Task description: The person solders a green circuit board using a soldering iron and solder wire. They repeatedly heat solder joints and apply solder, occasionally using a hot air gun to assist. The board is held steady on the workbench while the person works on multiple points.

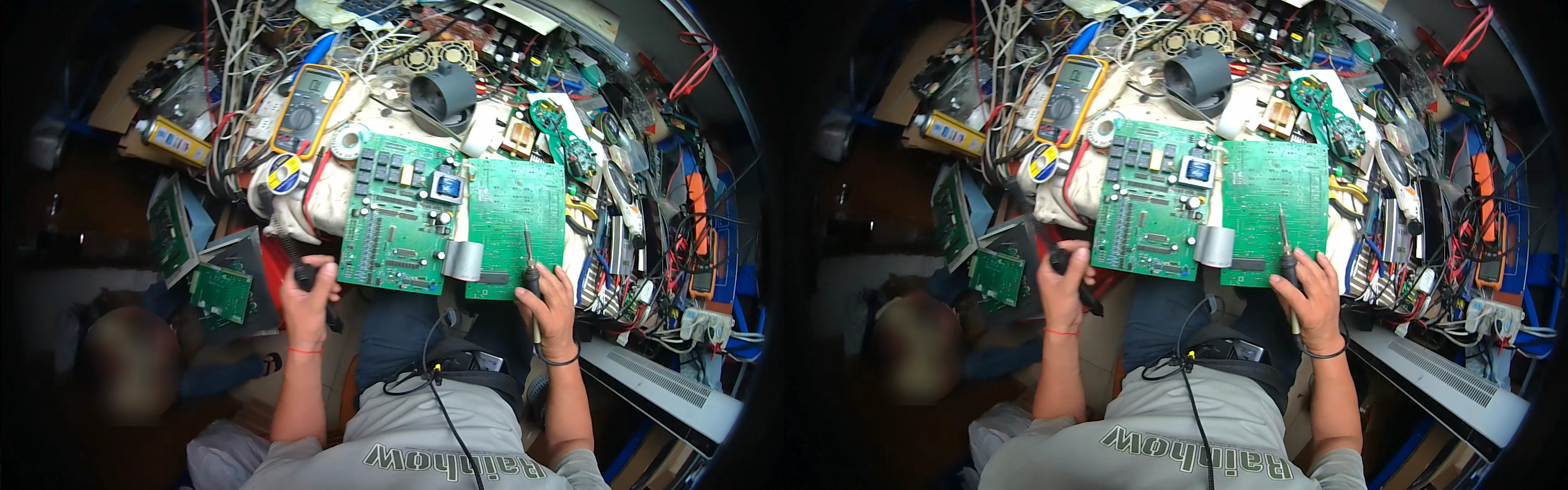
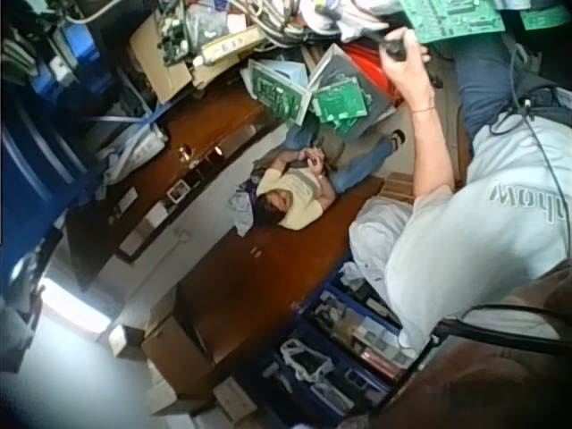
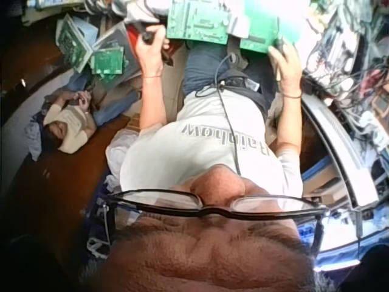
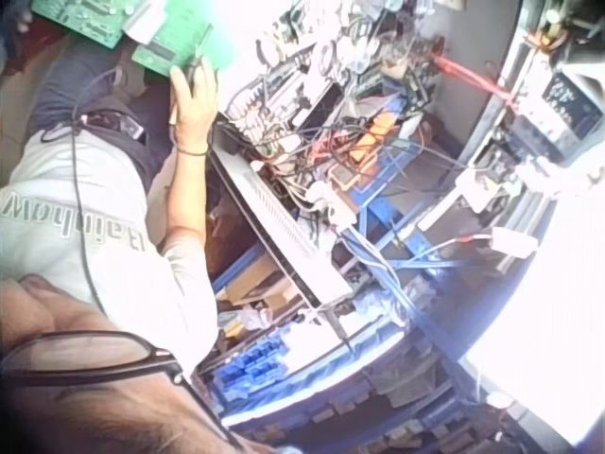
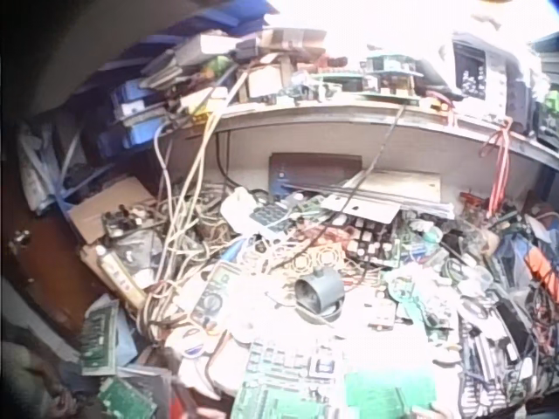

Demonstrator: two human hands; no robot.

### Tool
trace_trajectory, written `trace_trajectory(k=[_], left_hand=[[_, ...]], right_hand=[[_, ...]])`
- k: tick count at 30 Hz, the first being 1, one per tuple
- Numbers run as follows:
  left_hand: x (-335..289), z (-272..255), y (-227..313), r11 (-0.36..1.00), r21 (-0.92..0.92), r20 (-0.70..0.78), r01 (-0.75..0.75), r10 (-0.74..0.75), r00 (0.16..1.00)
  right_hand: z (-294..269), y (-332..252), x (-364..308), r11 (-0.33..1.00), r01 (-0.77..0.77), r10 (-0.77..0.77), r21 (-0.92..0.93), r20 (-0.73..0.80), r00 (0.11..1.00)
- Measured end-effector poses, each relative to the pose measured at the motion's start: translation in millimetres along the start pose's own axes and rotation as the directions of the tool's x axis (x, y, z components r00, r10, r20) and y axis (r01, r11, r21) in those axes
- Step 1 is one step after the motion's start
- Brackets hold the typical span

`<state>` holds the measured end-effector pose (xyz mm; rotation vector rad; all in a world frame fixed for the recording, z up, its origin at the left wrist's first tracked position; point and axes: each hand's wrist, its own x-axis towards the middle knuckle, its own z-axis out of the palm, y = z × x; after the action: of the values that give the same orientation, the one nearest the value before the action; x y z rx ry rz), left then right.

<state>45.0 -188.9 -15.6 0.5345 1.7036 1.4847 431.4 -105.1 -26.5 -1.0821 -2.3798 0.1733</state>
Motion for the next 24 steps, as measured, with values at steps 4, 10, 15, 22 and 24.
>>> trace_trajectory(k=[4, 10, 15, 22, 24], left_hand=[[-7, 13, -10, 0.998, -0.061, 0.071, 0.034, -0.03, 0.997], [-15, 6, -17, 0.996, -0.064, 0.129, 0.065, -0.056, 0.99], [4, -8, -35, 0.986, -0.154, -0.001, -0.066, 0.066, 0.998], [72, -14, -64, 0.961, 0.017, -0.336, -0.276, 0.266, 0.904], [85, -11, -72, 0.953, -0.032, -0.28, -0.3, 0.28, 0.918]], right_hand=[[-9, 19, -6, 0.995, 0.101, -0.101, -0.023, -0.004, 0.995], [-19, 40, -10, 0.992, 0.108, -0.11, -0.071, -0.019, 0.994], [-16, 37, -22, 0.991, 0.129, -0.131, -0.027, -0.064, 0.989], [-20, 16, -38, 0.996, 0.062, -0.048, 0.067, -0.199, 0.979], [-20, 9, -41, 0.997, 0.045, -0.03, 0.066, -0.214, 0.976]])
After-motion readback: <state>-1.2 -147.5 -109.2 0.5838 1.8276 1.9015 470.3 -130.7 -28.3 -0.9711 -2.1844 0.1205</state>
